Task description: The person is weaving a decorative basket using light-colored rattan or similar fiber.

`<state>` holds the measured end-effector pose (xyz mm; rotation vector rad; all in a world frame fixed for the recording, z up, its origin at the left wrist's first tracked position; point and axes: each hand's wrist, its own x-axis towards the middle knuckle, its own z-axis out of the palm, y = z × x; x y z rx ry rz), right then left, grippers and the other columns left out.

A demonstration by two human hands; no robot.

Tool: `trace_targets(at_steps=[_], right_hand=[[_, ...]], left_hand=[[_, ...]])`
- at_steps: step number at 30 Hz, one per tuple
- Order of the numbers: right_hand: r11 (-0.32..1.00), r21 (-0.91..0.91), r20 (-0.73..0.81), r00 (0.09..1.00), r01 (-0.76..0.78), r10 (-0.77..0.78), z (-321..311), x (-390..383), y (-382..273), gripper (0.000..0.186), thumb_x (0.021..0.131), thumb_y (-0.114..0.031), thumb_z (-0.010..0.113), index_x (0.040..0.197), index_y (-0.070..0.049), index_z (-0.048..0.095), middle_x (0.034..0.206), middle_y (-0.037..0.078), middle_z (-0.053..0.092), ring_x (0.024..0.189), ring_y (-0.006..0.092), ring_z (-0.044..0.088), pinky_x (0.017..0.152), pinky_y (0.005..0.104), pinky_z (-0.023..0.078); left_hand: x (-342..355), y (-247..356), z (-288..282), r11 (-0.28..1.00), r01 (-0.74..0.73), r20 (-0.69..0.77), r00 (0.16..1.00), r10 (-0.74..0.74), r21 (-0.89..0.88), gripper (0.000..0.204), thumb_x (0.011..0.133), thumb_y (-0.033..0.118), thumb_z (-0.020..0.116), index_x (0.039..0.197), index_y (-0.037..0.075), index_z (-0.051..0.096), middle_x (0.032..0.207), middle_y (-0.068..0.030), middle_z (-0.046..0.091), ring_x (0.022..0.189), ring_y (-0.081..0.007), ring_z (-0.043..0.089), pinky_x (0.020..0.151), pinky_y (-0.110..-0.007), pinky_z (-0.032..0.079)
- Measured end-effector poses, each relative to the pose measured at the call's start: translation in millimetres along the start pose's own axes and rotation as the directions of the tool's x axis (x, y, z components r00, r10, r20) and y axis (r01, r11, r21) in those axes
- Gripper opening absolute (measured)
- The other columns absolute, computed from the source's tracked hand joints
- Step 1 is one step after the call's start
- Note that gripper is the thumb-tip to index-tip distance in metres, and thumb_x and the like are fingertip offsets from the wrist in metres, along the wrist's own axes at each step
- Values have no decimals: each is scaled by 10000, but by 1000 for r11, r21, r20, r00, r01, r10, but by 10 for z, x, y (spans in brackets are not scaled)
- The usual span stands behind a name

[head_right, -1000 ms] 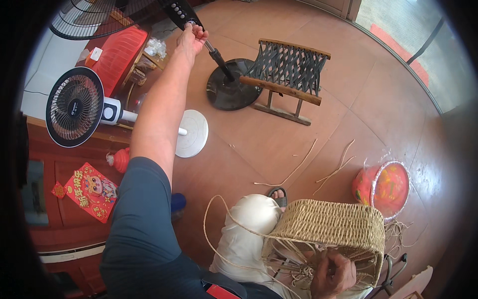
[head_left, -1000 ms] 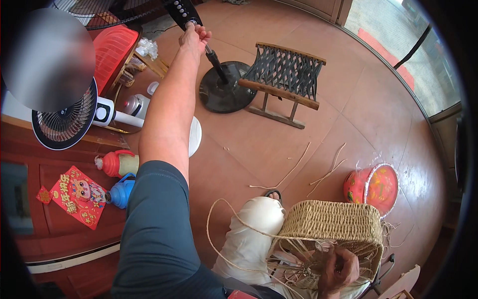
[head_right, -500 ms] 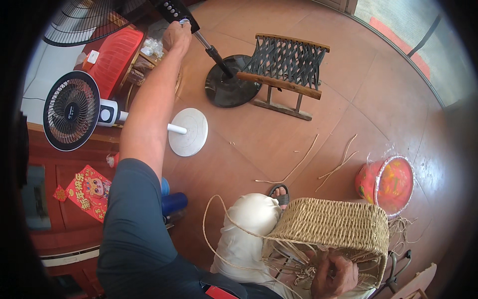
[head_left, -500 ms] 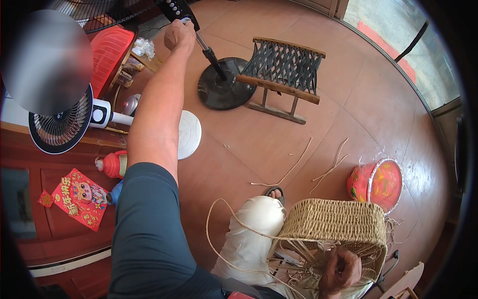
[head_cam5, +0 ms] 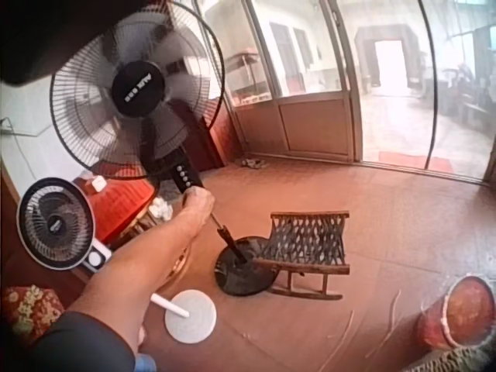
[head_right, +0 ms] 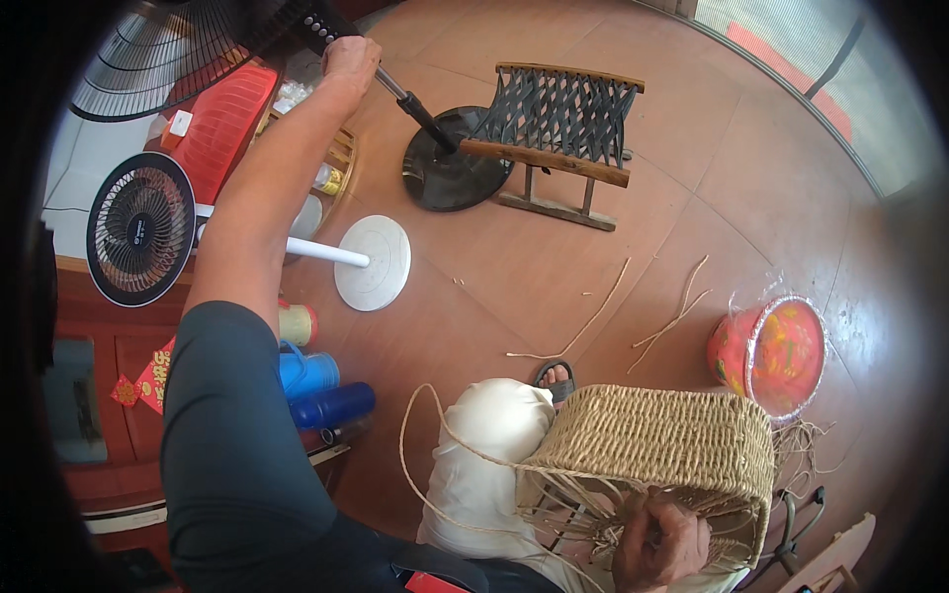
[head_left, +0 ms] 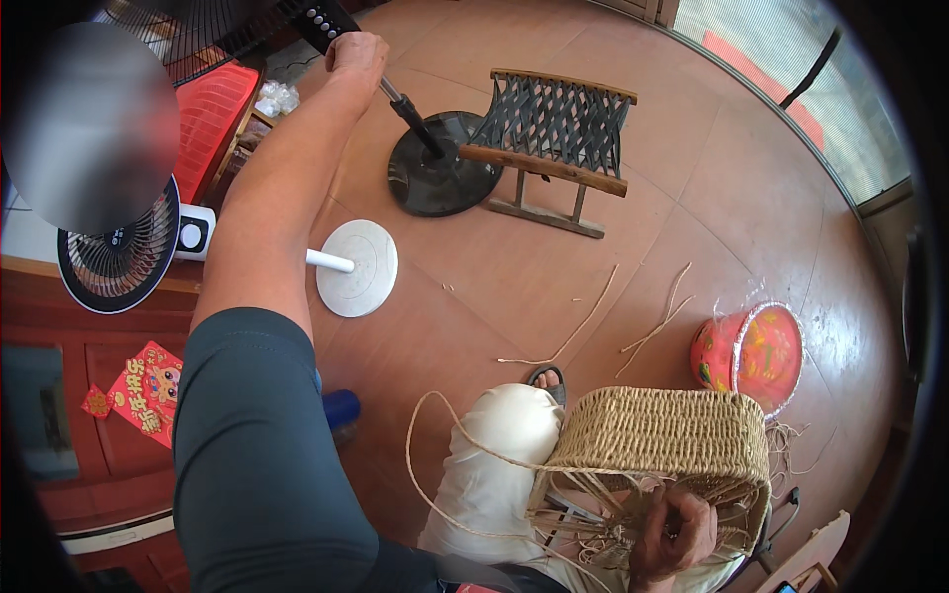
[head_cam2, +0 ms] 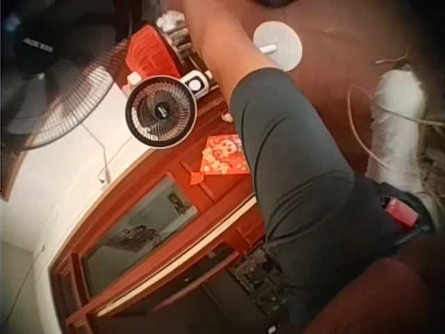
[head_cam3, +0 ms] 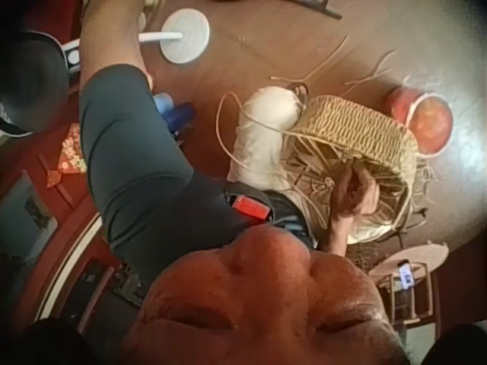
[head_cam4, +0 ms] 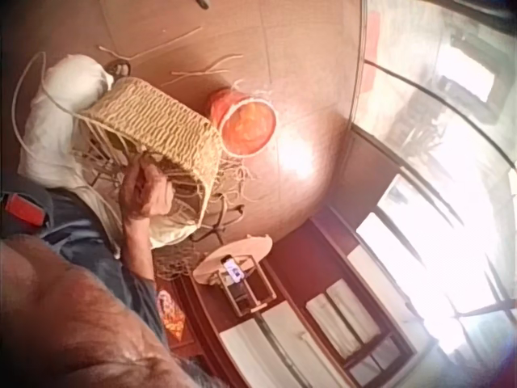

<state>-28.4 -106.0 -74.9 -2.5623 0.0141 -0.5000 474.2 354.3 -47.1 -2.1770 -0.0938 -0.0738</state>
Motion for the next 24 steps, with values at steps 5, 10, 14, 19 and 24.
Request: trace_targets(at_steps=[5,10,14,19,24], right_hand=[[1000,28,5,1000,9,-9,-36,-38,-65,201,836,43,827,924,-55,675,802,73,689,637,251,595,603,380,450],[995,-54,-55,995,81,-84,-80,-91,66,210,843,6,824,979,-103,707,825,55,729,647,264,647,599,381,471],[992,-2,-119,984,130,-129,101,34,25,219,820,-31,839,978,-131,725,831,49,718,617,230,615,580,367,444],[994,-7,-145,984,105,-105,35,-16,-2,257,780,-5,847,968,-115,711,801,17,696,633,204,637,601,341,469],[998,-5,-226,972,65,-64,-37,-92,-24,209,810,-15,846,939,-106,708,828,31,720,682,230,695,647,360,524]], left_hand=[[-173,-343,506,982,4,-172,984,-37,-188,153,934,128,703,950,55,837,966,-159,824,902,-345,815,716,-446,657],[-1404,777,-186,606,-270,-248,961,123,-748,210,959,210,723,895,15,769,855,-212,760,833,-336,791,701,-411,604],[-3176,768,-1346,-53,-118,-130,923,364,-992,237,970,212,772,847,29,684,726,-179,665,714,-298,718,624,-398,516],[-4807,958,-2034,-463,-224,-410,841,353,-858,90,962,112,765,993,39,722,853,-137,715,783,-312,735,703,-425,577],[-5157,1077,-2426,-436,-346,-433,894,115,-831,390,951,2,719,1337,9,661,1183,-193,691,1036,-358,714,861,-431,585]])
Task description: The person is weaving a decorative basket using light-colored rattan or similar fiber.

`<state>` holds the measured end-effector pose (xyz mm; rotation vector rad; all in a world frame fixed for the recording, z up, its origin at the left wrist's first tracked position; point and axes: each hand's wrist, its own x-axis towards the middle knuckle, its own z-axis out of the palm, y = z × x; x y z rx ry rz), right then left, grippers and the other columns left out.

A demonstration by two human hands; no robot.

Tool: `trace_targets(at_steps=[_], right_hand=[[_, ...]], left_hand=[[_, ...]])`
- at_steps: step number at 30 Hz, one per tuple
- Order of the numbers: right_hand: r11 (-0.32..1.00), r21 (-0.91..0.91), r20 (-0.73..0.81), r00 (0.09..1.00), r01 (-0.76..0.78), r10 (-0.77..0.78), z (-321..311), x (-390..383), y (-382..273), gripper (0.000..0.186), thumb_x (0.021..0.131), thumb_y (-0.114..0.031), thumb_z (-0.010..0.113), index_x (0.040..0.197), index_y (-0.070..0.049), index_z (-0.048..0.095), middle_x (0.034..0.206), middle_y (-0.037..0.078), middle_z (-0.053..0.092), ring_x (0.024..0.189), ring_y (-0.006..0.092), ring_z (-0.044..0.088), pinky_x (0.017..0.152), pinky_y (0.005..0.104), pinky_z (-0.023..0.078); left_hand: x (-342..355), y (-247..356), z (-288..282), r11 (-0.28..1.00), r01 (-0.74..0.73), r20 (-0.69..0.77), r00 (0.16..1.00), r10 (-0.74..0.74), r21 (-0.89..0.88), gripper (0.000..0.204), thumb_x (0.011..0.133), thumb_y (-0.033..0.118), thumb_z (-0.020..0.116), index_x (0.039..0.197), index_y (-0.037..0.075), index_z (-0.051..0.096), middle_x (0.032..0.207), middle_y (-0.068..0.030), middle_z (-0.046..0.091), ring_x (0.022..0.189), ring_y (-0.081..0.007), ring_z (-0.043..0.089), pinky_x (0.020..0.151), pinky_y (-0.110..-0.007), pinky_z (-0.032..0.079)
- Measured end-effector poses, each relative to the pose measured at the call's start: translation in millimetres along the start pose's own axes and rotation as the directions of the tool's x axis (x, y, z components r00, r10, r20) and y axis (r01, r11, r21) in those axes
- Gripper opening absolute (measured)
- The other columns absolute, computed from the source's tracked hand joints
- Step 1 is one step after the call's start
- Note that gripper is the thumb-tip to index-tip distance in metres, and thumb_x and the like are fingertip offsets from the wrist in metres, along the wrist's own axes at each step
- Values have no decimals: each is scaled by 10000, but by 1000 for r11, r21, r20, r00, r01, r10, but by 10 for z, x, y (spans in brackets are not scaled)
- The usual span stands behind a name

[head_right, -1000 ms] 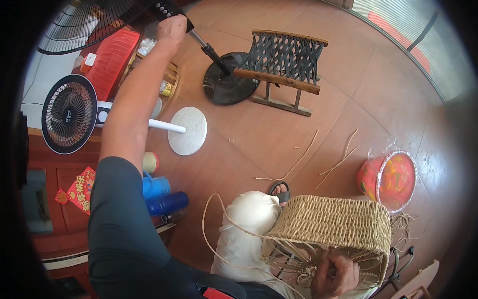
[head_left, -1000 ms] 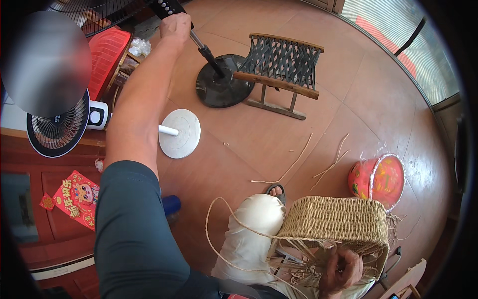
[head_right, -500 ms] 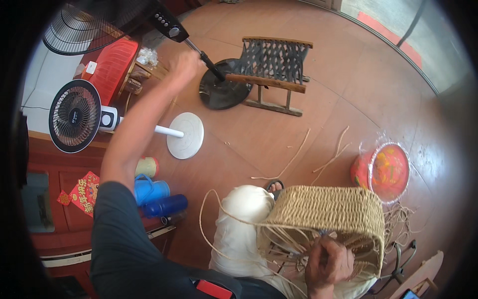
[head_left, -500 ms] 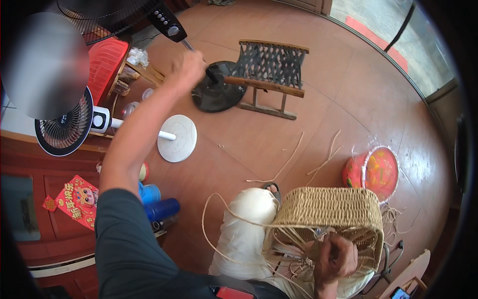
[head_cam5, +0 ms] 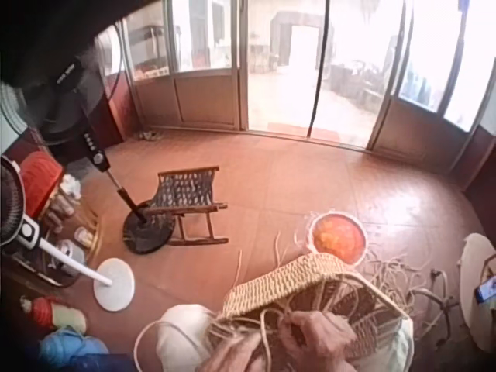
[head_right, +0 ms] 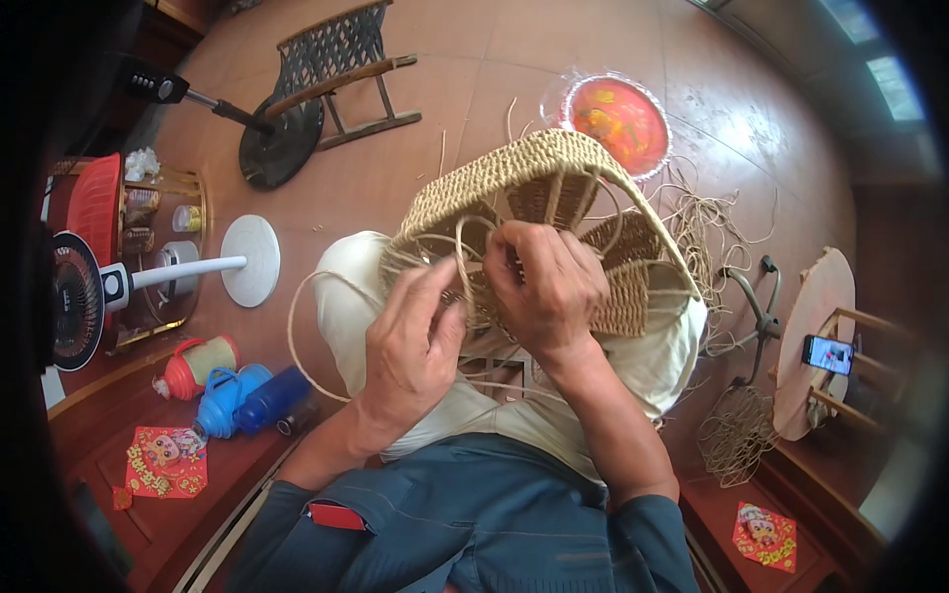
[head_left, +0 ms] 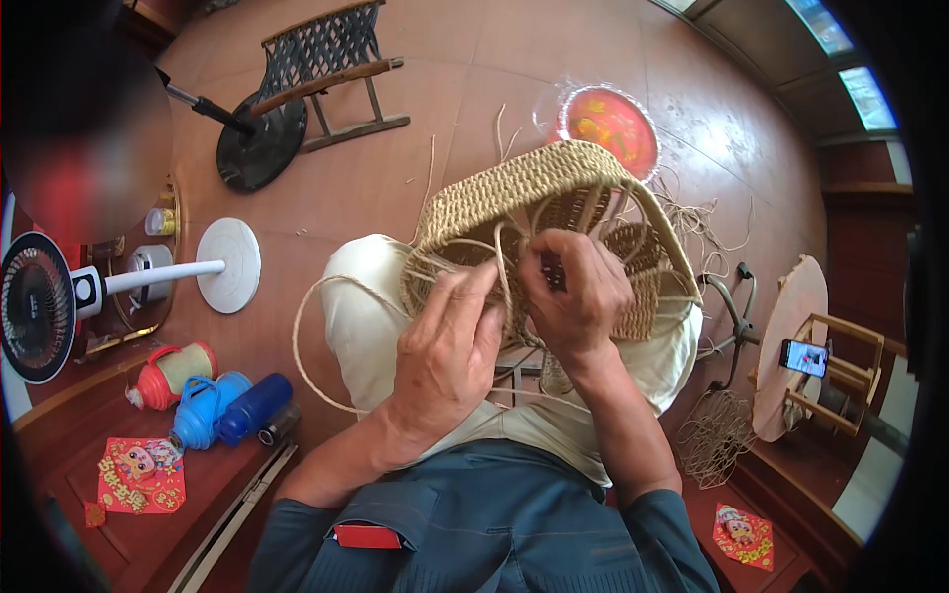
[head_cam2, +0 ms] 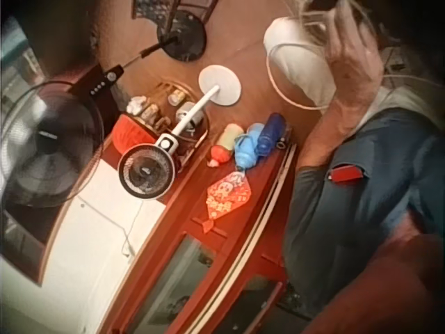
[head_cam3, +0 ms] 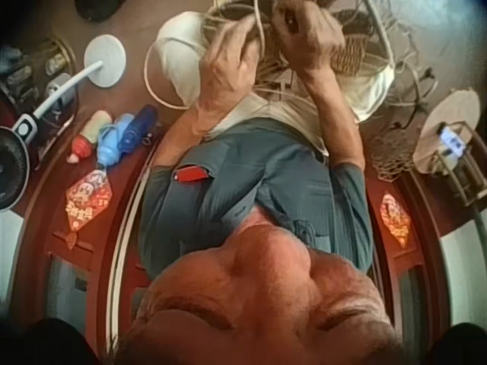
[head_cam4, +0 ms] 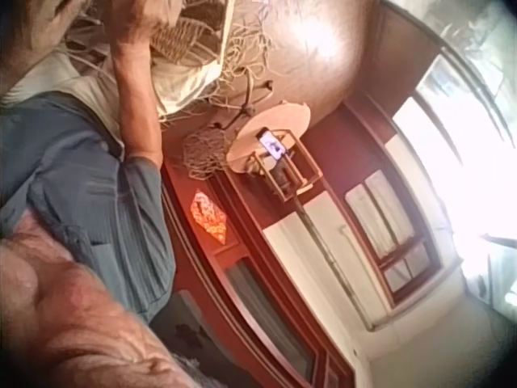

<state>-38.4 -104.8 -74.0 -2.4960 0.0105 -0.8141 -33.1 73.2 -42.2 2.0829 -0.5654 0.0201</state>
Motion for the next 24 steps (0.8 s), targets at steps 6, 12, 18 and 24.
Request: trace_targets(at_steps=[6,12,18,24], right_hand=[[999,43,-95,995,-26,30,40,-231,184,130,864,-126,786,967,-136,707,809,67,697,715,284,699,633,440,537],[995,101,-249,969,24,2,177,-156,67,180,858,-210,766,931,-121,629,783,56,648,740,260,687,687,424,529],[997,76,-261,965,16,5,135,-147,115,171,827,-189,727,922,-110,609,802,63,669,765,254,702,708,408,537],[996,85,-256,967,28,-5,113,-113,143,219,827,-212,737,949,-102,592,861,89,683,790,260,728,710,403,538]], left_hand=[[-211,420,35,982,-143,-32,989,147,123,405,1036,20,613,1440,3,627,1291,-162,690,1028,-262,667,864,-382,564],[-74,504,270,905,-211,34,976,214,369,500,1083,38,506,1583,45,502,1440,-220,650,1255,-365,656,1050,-480,510],[151,376,446,989,18,101,994,-33,148,623,1070,8,423,1681,77,323,1487,-306,589,1359,-440,613,1100,-482,522],[399,224,423,991,80,123,988,-93,109,626,1086,24,371,1692,170,324,1323,-250,694,1210,-348,705,1015,-444,560]])
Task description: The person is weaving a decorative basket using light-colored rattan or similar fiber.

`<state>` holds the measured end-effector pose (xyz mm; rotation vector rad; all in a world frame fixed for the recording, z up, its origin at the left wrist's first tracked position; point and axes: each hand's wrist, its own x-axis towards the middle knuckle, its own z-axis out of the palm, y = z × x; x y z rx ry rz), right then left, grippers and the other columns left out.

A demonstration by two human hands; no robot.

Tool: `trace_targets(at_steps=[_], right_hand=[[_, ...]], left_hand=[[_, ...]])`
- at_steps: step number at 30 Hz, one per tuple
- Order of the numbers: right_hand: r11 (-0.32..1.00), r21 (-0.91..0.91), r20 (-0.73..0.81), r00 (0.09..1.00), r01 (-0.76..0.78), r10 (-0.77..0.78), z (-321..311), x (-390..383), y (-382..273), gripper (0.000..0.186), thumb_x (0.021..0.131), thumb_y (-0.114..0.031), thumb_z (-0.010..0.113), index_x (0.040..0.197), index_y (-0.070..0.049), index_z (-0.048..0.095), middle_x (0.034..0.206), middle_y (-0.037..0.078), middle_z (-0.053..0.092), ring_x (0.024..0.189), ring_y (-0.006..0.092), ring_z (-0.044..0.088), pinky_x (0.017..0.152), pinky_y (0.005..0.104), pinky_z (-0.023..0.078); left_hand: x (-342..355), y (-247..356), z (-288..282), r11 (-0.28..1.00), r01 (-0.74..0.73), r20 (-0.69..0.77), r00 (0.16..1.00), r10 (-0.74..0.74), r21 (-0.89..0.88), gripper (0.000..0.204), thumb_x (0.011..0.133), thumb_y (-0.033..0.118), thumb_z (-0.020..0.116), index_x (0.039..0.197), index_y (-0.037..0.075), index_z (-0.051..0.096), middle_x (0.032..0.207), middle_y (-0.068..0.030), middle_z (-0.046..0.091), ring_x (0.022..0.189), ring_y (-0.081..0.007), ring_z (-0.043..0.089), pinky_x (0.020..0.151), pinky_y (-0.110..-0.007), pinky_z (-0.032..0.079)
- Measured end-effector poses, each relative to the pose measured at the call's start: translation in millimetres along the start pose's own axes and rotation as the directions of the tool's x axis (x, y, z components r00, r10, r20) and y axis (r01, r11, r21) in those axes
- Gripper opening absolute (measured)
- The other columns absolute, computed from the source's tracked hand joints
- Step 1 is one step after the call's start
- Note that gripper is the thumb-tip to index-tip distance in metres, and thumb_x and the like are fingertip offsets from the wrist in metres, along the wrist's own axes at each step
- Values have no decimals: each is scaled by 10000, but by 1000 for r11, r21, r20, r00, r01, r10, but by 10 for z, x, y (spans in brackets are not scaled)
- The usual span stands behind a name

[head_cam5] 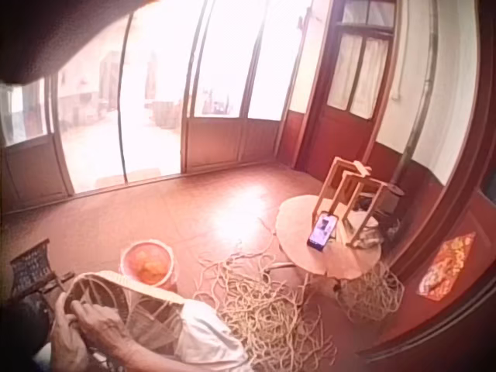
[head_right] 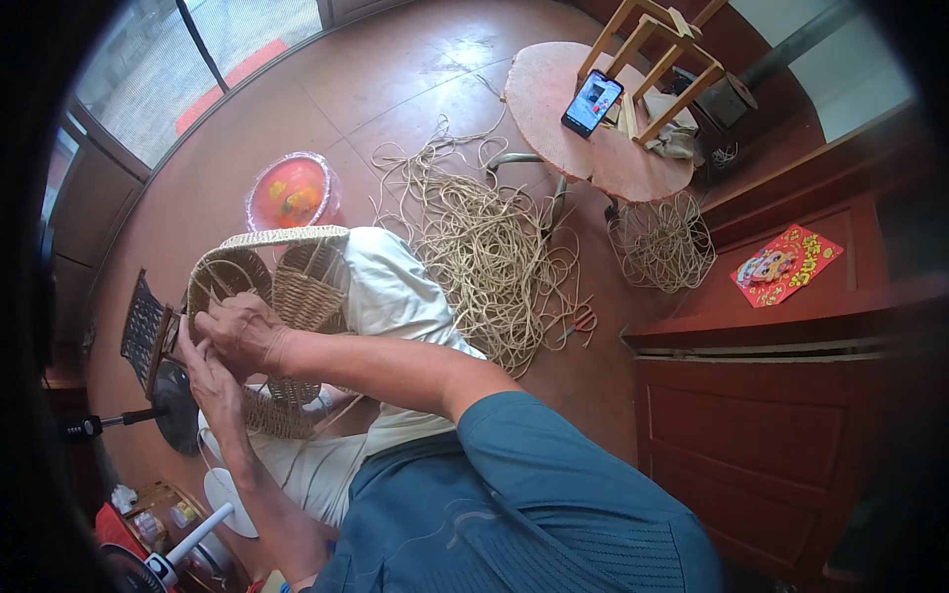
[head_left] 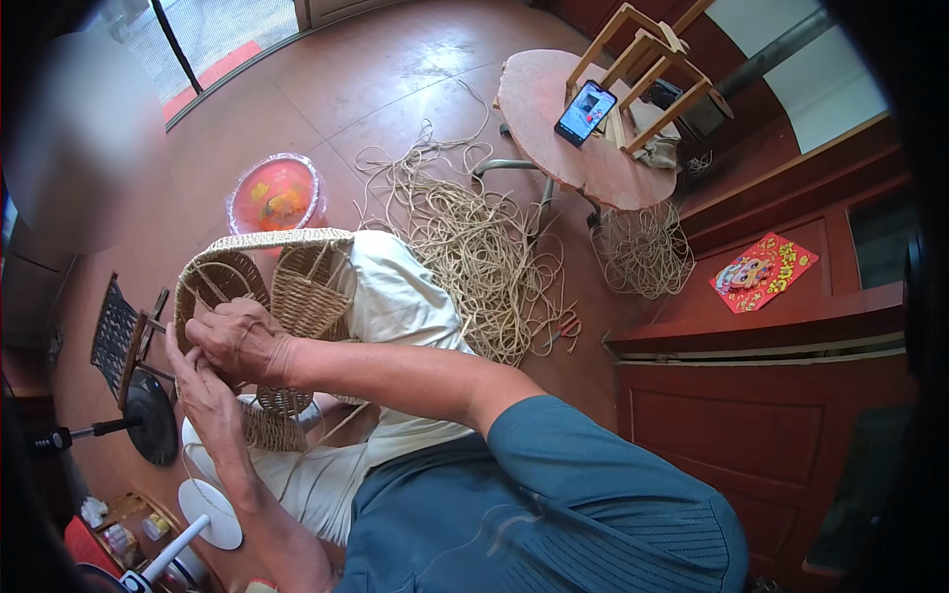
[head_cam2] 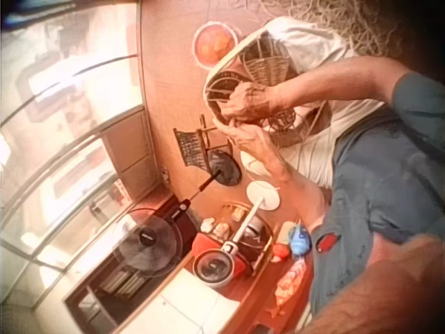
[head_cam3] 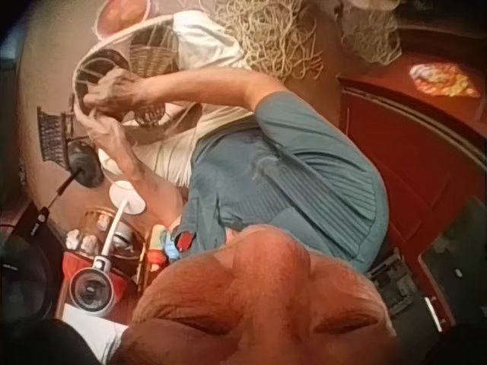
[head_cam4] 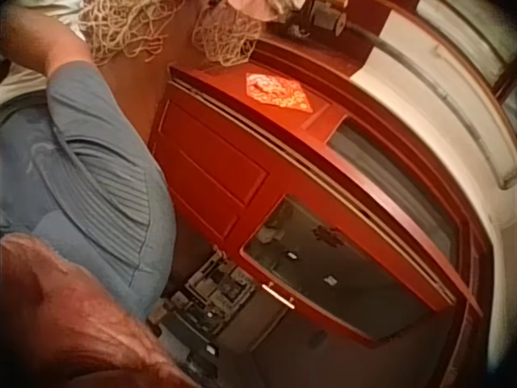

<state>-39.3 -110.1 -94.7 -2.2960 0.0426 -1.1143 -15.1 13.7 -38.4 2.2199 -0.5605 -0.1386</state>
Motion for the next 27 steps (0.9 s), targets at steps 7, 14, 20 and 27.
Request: trace_targets(at_steps=[7,14,20,27], right_hand=[[1000,27,55,998,-9,7,-45,11,2,230,854,-213,731,977,-90,581,874,100,680,779,280,728,703,418,538],[994,58,91,992,-91,86,-149,59,-112,579,838,-185,764,1328,6,522,1015,160,673,873,321,735,741,413,593],[994,-8,79,991,-110,111,-184,101,-193,825,851,-198,786,1556,27,421,1042,168,688,930,335,748,766,397,621],[945,212,118,967,-248,227,-100,81,-161,643,890,-73,721,1472,18,461,1073,230,694,959,418,739,814,459,616]], left_hand=[[212,-141,36,998,-38,-6,999,38,-51,634,1078,95,446,1698,138,316,1224,-187,726,1129,-297,716,979,-403,560],[262,-369,201,750,8,1,1000,-10,-661,729,1031,20,444,1719,85,214,1255,-157,652,1064,-227,693,904,-330,590],[249,-321,113,753,115,113,992,-53,-648,699,1047,66,473,1701,32,231,1383,-208,627,1189,-249,682,963,-349,587],[302,-248,35,756,220,207,972,-114,-616,654,1067,43,431,1695,20,250,1485,-207,575,1256,-247,660,1021,-352,574]])
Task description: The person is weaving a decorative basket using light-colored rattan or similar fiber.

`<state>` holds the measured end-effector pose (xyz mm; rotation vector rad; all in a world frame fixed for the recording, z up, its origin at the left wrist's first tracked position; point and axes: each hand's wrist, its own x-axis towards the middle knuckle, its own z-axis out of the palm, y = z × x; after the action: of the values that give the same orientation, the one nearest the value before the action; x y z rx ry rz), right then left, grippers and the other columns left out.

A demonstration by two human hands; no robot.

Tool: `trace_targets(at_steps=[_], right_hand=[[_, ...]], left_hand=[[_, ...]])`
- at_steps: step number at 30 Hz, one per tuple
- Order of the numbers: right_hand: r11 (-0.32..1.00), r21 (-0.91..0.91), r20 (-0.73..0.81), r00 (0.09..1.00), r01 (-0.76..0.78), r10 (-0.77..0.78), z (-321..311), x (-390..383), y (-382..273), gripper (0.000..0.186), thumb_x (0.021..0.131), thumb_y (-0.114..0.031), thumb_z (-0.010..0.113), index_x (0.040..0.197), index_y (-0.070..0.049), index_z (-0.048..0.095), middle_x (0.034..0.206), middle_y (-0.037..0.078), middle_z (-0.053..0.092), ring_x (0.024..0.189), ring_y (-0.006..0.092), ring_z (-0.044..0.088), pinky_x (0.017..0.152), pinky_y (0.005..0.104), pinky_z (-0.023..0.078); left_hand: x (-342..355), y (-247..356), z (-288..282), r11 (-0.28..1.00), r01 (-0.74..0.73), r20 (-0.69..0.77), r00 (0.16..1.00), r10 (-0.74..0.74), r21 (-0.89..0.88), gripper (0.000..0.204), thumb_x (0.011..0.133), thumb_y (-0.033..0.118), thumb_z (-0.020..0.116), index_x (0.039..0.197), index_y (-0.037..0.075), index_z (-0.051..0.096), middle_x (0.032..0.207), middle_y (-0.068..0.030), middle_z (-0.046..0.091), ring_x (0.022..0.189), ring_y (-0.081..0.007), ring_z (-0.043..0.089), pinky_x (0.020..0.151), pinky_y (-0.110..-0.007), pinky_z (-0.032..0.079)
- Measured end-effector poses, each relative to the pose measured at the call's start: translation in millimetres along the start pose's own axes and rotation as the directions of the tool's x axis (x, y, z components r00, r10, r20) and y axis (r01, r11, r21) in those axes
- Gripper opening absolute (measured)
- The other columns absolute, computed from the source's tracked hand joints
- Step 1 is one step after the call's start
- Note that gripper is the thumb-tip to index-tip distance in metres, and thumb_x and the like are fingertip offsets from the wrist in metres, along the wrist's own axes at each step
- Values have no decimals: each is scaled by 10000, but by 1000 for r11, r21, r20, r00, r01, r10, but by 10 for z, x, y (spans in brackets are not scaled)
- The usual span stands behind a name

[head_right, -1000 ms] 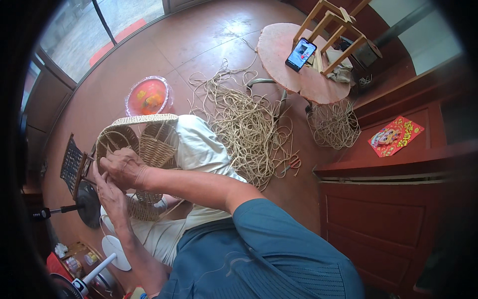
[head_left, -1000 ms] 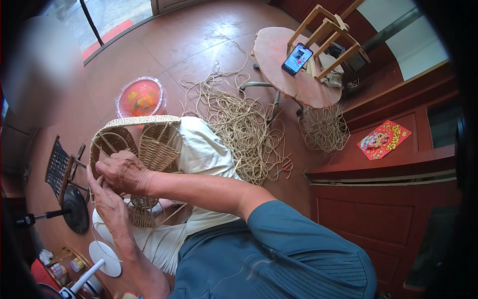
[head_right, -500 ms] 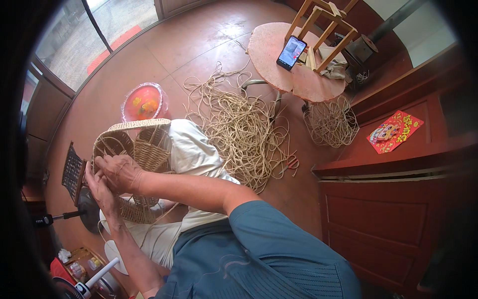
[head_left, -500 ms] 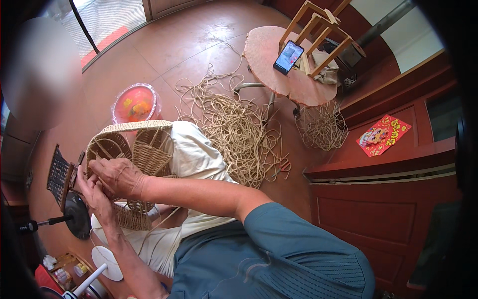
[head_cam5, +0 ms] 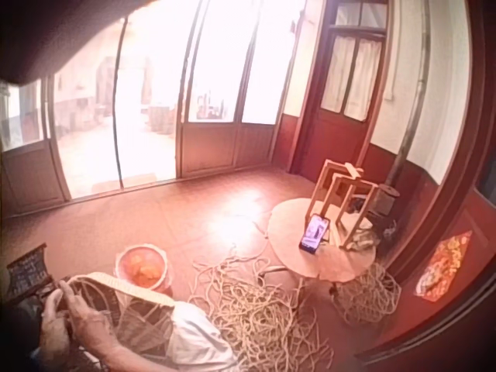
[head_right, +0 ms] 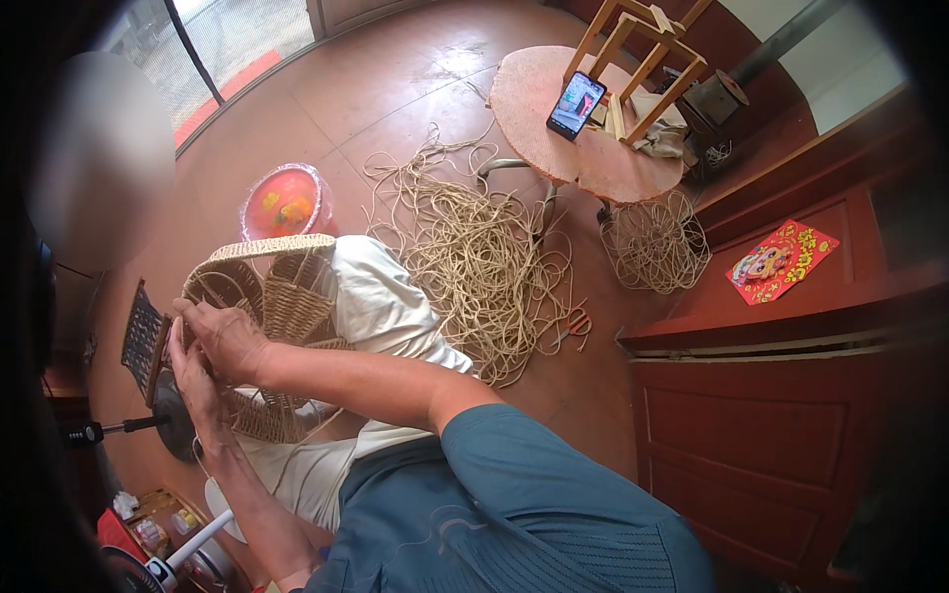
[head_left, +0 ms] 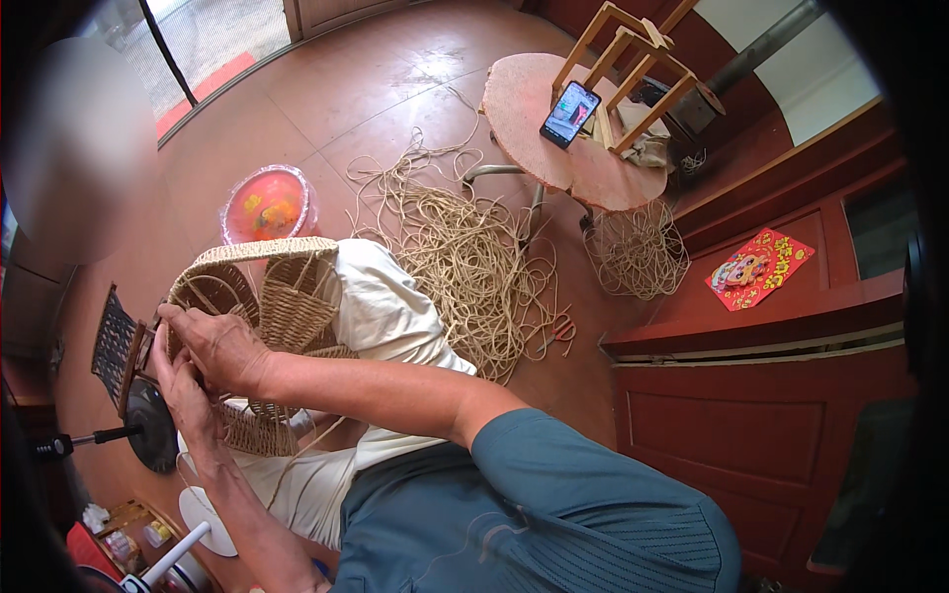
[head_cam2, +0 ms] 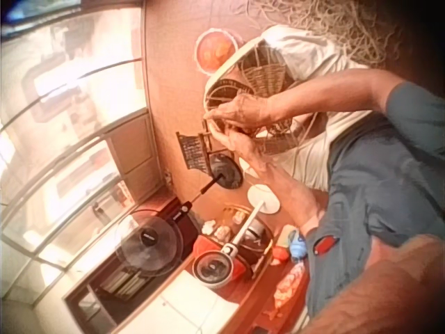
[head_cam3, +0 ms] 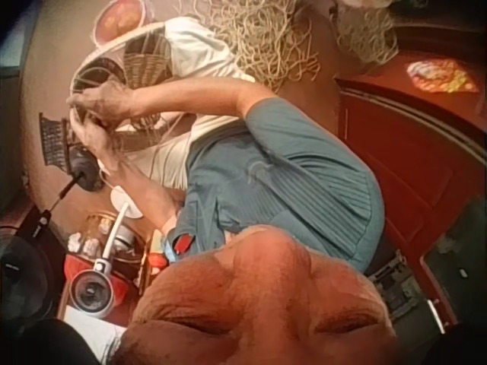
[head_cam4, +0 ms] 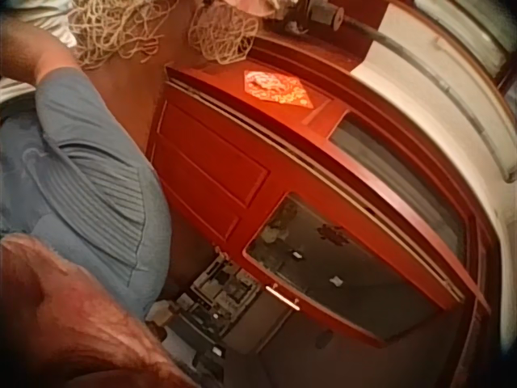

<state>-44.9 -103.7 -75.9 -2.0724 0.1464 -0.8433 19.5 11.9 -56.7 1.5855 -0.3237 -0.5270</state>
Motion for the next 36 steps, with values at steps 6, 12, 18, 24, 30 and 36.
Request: trace_targets(at_steps=[6,12,18,24,30,36], right_hand=[[889,445,-44,988,-114,148,168,46,25,358,987,-91,588,1317,32,523,1110,242,646,1008,400,700,873,466,577],[825,450,245,936,-342,254,-526,-8,393,393,985,-196,605,1332,-11,611,1015,68,615,895,158,616,786,325,540],[635,535,397,829,-557,394,-951,23,309,227,1066,-116,561,1280,-43,547,863,-14,616,714,47,507,607,218,432],[656,562,328,864,-504,382,-1202,133,397,173,1100,-127,550,1258,-59,534,877,-17,612,694,33,487,591,192,414],[753,589,157,956,-293,248,-1508,429,283,226,1118,-164,624,1285,-29,554,962,37,703,772,51,600,663,198,502],[837,540,-15,993,-91,117,-1342,392,-168,247,1075,-88,683,1277,3,573,1171,115,745,992,150,730,853,272,606]], left_hand=[[1,-6,-137,975,-133,-49,988,144,180,656,1044,41,468,1675,9,293,1618,-201,447,1406,-270,565,1151,-368,493],[-366,44,194,713,-313,-124,864,488,627,302,1044,36,583,1329,43,682,1210,-129,726,1079,-277,716,954,-407,552],[-319,-73,162,381,-441,62,715,696,813,172,962,1,682,1121,61,712,1090,-121,704,1052,-324,697,931,-438,564],[-164,-85,237,362,-503,129,704,698,785,117,936,22,745,1045,58,722,1030,-106,727,995,-313,718,887,-436,569],[-59,-16,288,347,-570,193,682,705,745,84,952,53,750,1027,65,714,927,-101,743,895,-316,726,810,-438,571],[-3,-8,422,446,-461,55,740,670,767,82,962,121,754,996,68,703,925,-102,740,881,-314,722,793,-435,566]])
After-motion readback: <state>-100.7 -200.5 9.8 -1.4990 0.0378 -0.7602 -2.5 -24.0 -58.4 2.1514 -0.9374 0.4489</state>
